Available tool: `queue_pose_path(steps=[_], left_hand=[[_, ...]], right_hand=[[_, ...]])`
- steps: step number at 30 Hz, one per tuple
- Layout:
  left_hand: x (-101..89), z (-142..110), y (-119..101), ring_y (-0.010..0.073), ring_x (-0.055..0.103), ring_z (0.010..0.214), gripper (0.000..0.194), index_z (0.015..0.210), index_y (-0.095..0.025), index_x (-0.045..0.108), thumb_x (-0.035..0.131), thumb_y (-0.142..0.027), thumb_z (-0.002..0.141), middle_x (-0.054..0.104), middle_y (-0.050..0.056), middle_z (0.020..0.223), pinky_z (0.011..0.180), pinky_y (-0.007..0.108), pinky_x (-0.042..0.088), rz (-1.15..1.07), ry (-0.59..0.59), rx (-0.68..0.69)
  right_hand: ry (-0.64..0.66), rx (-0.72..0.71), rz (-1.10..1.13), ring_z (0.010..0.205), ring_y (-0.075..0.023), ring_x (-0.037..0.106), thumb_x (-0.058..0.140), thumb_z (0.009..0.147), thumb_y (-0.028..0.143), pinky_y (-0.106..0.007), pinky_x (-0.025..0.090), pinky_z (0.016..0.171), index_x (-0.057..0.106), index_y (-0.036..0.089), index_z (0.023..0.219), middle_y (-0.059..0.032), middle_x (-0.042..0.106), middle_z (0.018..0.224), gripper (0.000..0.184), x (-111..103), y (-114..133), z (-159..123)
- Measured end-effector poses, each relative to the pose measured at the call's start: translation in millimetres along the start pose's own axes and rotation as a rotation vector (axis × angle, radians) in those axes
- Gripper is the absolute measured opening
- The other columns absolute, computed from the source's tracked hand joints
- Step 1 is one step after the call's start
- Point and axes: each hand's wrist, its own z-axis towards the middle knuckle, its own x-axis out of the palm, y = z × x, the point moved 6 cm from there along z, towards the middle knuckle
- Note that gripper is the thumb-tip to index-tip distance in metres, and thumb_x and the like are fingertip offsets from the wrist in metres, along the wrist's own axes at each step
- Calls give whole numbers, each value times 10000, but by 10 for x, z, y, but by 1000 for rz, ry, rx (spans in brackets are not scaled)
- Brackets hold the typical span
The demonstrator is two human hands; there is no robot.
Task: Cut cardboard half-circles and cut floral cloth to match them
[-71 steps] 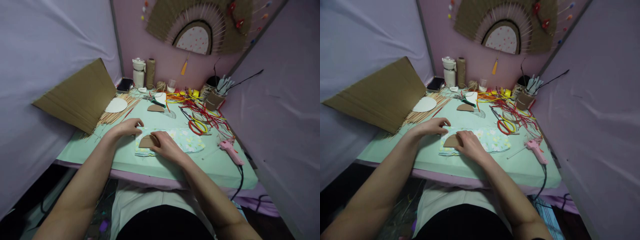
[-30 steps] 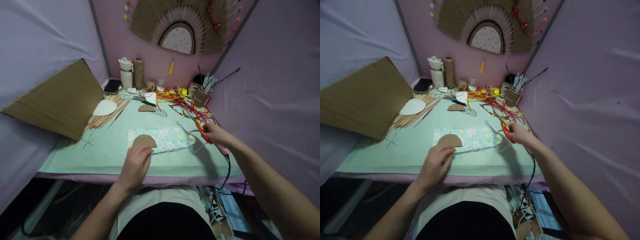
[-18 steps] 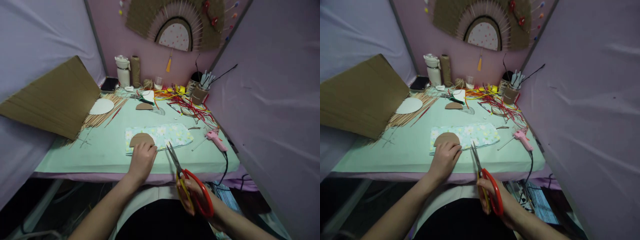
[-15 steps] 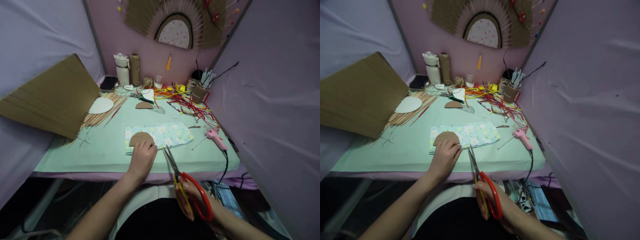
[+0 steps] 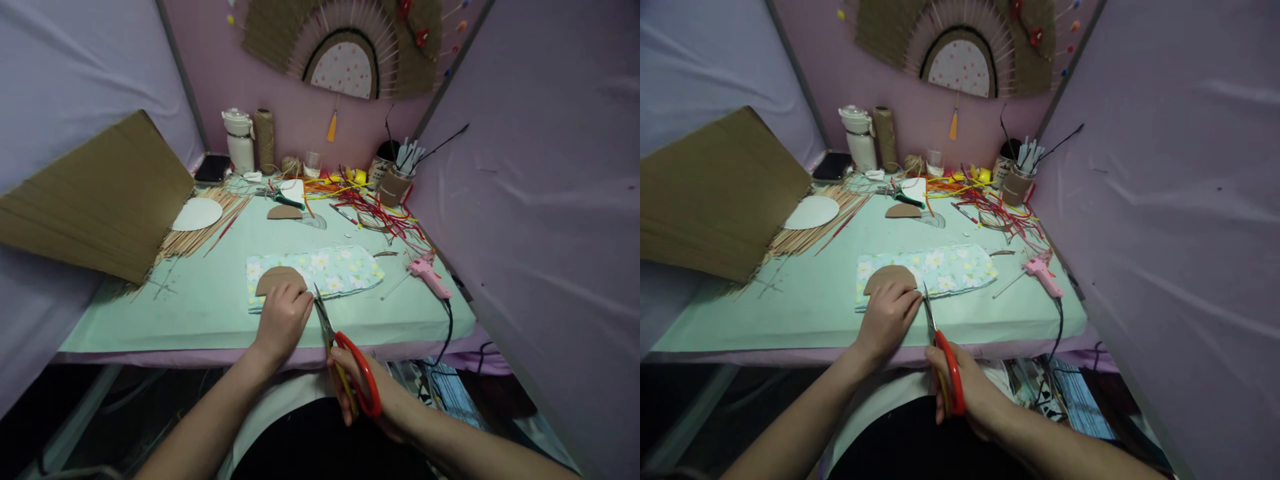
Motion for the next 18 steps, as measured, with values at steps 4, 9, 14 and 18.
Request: queue_pose_path(steps=[4, 9, 14, 18], left_hand=[[3, -8, 6, 212, 530, 807, 197, 834, -182, 675, 503, -206, 926, 660, 71, 857, 710, 353, 380, -12, -16, 5], [17, -23, 13, 214, 528, 812, 215, 816, -181, 678, 498, -210, 931, 657, 73, 853, 714, 355, 385, -40, -9, -18], [32, -33, 21, 209, 535, 815, 237, 811, -187, 678, 480, -210, 938, 645, 73, 841, 716, 357, 391, -51, 1, -23], [41, -33, 29, 211, 533, 811, 225, 819, -189, 678, 488, -219, 935, 644, 73, 840, 711, 356, 394, -48, 10, -28]], right_hand=[[-21, -20, 20, 430, -92, 449, 565, 778, 654, -243, 465, 392, 467, 193, 858, 84, 449, 554, 478, 30, 10, 74], [-73, 0, 25, 413, -77, 443, 567, 770, 669, -237, 478, 374, 474, 189, 836, 80, 457, 561, 494, 20, -47, 100], [-106, -8, 10, 408, -73, 439, 559, 766, 689, -233, 489, 377, 476, 193, 845, 80, 458, 551, 509, 8, -74, 84], [-106, -5, 7, 411, -73, 442, 570, 756, 692, -228, 485, 373, 479, 192, 851, 80, 456, 553, 517, 17, -48, 81]])
